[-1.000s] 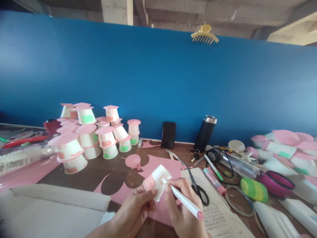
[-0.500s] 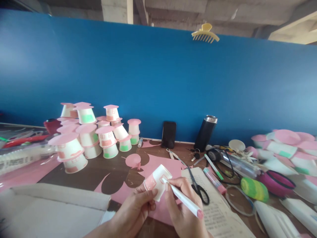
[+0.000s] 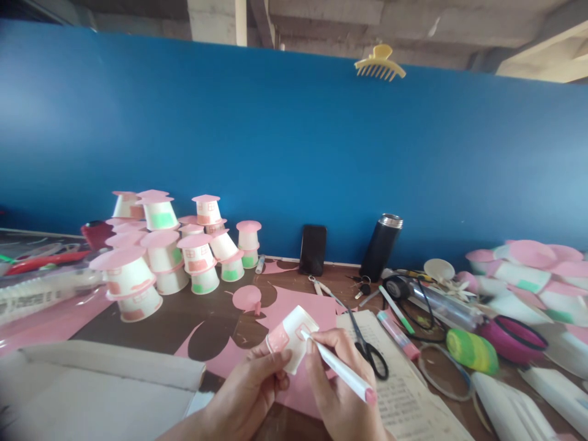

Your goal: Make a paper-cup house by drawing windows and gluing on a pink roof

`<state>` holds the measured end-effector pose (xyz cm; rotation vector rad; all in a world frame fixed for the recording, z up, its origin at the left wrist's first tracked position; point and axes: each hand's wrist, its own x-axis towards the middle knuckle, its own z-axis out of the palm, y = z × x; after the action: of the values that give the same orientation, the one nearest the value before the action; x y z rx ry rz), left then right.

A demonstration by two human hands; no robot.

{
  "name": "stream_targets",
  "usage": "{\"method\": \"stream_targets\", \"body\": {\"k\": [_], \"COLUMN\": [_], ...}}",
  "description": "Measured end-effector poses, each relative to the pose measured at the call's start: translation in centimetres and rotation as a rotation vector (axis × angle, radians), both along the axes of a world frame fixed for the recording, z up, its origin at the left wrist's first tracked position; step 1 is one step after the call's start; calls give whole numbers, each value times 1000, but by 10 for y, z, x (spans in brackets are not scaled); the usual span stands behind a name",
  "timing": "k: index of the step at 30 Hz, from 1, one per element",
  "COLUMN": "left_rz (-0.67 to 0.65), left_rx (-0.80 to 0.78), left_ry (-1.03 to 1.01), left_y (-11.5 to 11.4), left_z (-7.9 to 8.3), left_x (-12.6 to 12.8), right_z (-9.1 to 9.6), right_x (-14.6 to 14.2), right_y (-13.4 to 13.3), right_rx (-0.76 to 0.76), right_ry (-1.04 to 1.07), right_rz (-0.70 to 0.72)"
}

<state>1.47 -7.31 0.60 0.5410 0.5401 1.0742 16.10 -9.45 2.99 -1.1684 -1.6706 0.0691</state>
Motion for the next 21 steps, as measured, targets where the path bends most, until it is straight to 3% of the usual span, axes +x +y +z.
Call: {"method": "stream_targets", "body": {"k": [21], "left_rz": [17], "left_rx": [-34], "left_ry": [-25], "left_y": [0], "left_z": [1], "left_x": [-1], "right_z": [1], "right_x": [-1], "right_y": [-1], "right_rx": [-17], "right_ry": [13], "right_rz": [-11]}}
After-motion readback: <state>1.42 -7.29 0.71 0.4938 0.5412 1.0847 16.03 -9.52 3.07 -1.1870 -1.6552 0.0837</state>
